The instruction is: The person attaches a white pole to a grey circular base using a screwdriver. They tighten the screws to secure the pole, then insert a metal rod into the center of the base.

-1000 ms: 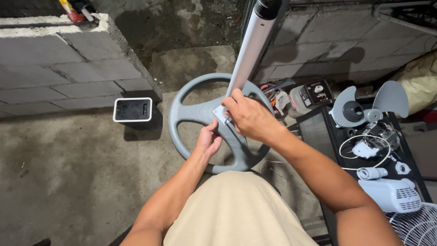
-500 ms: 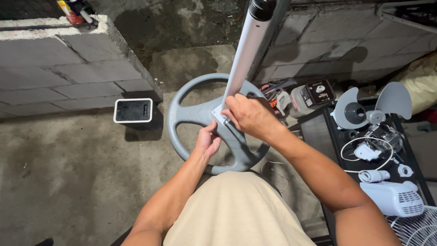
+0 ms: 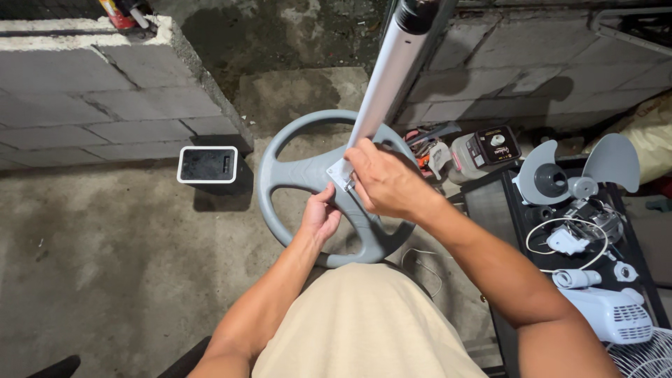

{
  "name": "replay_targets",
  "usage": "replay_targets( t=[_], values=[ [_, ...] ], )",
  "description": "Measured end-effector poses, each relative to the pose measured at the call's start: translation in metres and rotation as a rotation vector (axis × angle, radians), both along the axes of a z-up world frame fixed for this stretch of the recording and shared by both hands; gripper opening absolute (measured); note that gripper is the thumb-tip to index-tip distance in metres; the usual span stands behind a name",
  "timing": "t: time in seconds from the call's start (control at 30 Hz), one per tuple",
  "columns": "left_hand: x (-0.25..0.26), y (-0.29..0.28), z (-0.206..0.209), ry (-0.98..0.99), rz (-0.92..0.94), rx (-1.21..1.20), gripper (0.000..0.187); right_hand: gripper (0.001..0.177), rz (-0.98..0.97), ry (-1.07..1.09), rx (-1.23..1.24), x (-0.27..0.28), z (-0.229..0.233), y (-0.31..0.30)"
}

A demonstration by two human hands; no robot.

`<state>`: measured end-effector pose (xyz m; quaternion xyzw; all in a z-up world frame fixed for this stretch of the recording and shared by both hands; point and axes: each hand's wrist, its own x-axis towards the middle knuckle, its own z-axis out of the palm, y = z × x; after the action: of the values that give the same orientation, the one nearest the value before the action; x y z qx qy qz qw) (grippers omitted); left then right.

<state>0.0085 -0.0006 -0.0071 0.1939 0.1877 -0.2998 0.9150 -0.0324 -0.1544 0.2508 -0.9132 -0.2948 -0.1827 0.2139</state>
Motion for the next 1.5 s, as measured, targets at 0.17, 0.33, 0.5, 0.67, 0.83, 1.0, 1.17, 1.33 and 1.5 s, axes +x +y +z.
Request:
replay_targets(
  t=[0.17,0.33,0.5,0.67,0.83,1.0,1.17,1.33,1.5],
  values=[
    [-0.002,0.000,0.005,-0.009,0.012,0.011,0.029,0.016,-0.047,0.098,-0.186,0.007,-0.005,-0.002],
    [-0.004,0.001,-0.001,-0.038,0.012,0.012,0.029,0.022,-0.106,0.227,-0.138,0.001,0.009,-0.002],
    [-0.007,0.000,0.010,-0.040,0.007,0.059,0.030,0.040,0.062,-0.073,-0.097,-0.001,0.014,-0.004],
    [-0.010,-0.001,0.017,-0.067,-0.005,0.037,0.033,0.024,-0.069,0.146,-0.202,0.000,0.005,-0.007],
    [-0.012,-0.005,0.017,-0.060,-0.005,0.083,0.034,0.035,0.027,-0.099,-0.057,-0.006,0.012,-0.011],
    [-0.012,-0.009,0.010,-0.067,-0.015,0.075,0.033,0.026,-0.143,0.084,-0.253,-0.004,0.012,-0.009],
    [-0.007,-0.015,0.011,-0.049,-0.016,0.099,0.032,0.027,-0.147,0.002,-0.171,-0.007,0.014,-0.013],
    [-0.003,-0.017,0.012,-0.037,-0.021,0.100,0.033,0.023,-0.203,0.025,-0.184,-0.001,0.002,-0.020],
    [0.002,-0.013,0.012,-0.054,-0.072,0.102,0.030,0.023,-0.074,-0.007,-0.054,0.001,0.000,-0.026]
  ],
)
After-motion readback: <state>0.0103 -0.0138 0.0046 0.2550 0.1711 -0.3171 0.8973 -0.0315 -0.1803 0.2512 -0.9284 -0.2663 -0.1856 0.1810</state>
